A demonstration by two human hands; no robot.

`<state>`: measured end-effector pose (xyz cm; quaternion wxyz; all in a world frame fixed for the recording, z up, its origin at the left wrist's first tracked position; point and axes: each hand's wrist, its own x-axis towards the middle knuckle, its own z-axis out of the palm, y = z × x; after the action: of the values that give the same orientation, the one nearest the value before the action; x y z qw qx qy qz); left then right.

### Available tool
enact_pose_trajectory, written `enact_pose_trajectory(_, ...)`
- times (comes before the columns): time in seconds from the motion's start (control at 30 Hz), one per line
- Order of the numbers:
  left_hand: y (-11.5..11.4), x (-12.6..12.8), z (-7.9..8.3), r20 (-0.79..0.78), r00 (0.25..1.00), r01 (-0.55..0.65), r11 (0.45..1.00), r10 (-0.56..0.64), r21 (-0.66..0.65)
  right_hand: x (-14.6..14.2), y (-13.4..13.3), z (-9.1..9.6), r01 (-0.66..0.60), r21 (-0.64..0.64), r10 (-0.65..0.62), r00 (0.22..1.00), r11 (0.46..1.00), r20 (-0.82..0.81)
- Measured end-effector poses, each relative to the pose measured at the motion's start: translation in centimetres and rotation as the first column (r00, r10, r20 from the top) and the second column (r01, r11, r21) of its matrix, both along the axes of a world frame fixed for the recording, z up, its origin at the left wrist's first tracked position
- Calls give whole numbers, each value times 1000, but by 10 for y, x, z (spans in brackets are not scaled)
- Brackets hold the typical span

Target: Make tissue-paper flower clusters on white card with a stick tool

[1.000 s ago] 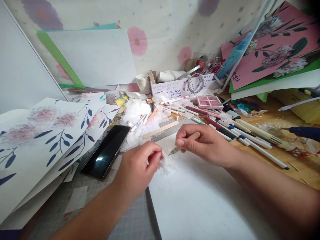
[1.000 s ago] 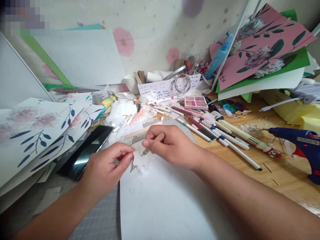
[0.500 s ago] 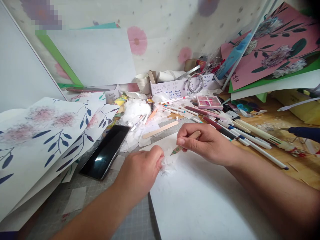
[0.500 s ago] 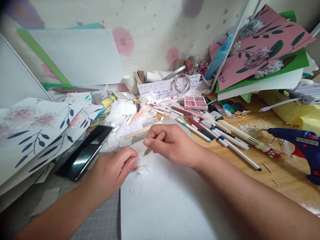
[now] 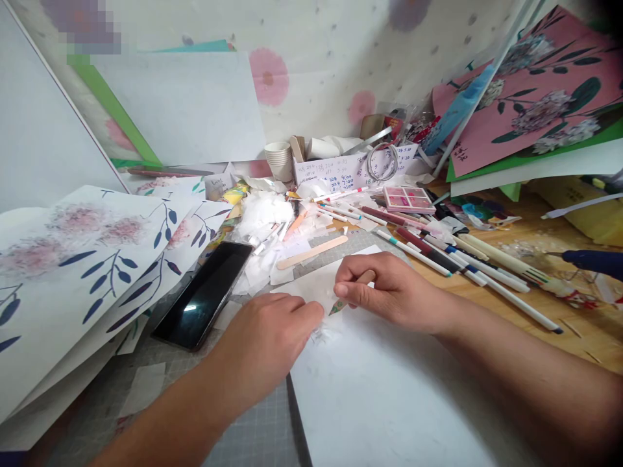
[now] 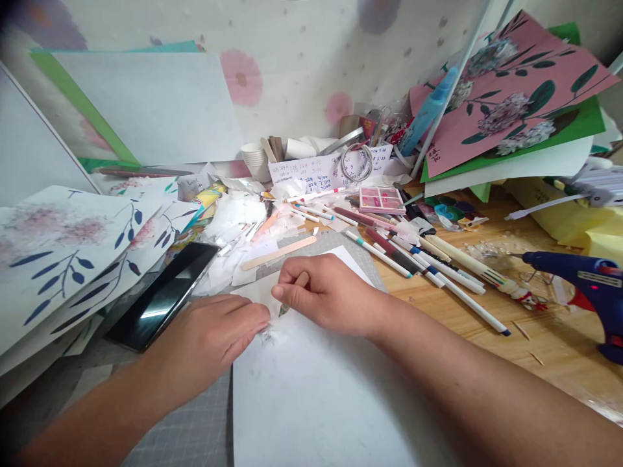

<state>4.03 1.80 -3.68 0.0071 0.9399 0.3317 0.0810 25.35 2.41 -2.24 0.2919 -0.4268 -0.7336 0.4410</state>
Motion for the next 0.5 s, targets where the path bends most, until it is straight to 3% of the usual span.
enact_pose_trajectory(0.23,-1,-3,0,-84,996,28,1000,-29,-13,-2,0,1,25,69,-25,1000,997,-3)
enact_pose_trajectory(0.5,0,-2,2,-81,996,39,999,-40,-16,-4,0,-4,-43,104,34,996,994,86)
